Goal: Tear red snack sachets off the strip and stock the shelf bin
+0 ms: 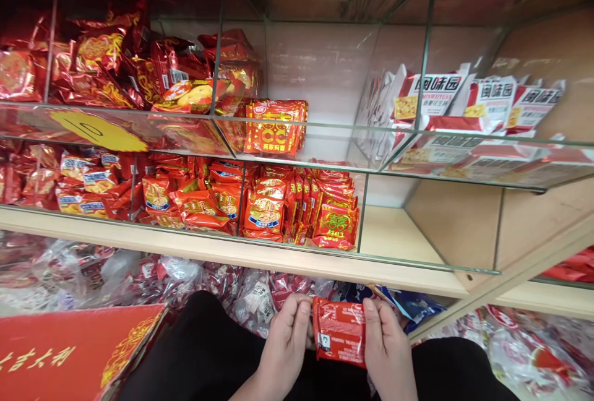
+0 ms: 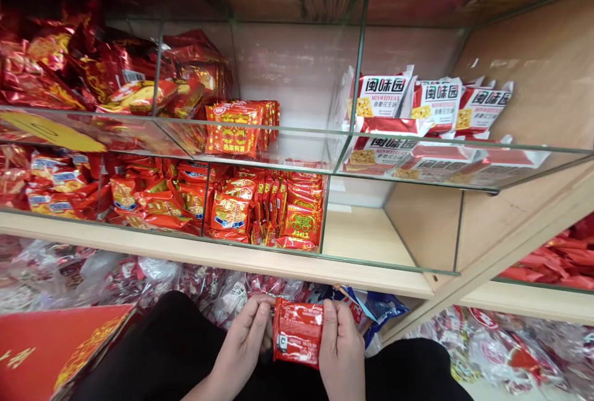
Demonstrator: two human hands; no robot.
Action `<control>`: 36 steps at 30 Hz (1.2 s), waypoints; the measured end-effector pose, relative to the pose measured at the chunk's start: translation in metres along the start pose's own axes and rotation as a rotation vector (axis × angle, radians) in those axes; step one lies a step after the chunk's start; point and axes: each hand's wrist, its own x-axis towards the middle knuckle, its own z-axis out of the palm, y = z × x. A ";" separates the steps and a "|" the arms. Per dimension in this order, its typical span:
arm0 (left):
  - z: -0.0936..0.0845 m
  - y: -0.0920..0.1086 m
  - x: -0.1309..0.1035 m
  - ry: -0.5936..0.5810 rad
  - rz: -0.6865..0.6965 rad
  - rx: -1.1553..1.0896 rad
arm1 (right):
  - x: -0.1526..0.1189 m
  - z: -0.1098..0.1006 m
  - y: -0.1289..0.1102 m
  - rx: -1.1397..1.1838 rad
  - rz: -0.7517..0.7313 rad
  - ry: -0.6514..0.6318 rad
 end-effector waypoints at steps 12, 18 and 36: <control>0.013 -0.008 -0.007 0.078 -0.105 0.009 | -0.008 0.015 -0.005 0.090 0.017 -0.016; 0.010 -0.006 -0.003 0.032 -0.135 0.048 | -0.005 0.007 0.005 -0.071 -0.214 0.131; -0.006 0.014 -0.001 -0.076 -0.092 -0.602 | -0.028 0.004 0.005 0.403 -0.130 0.038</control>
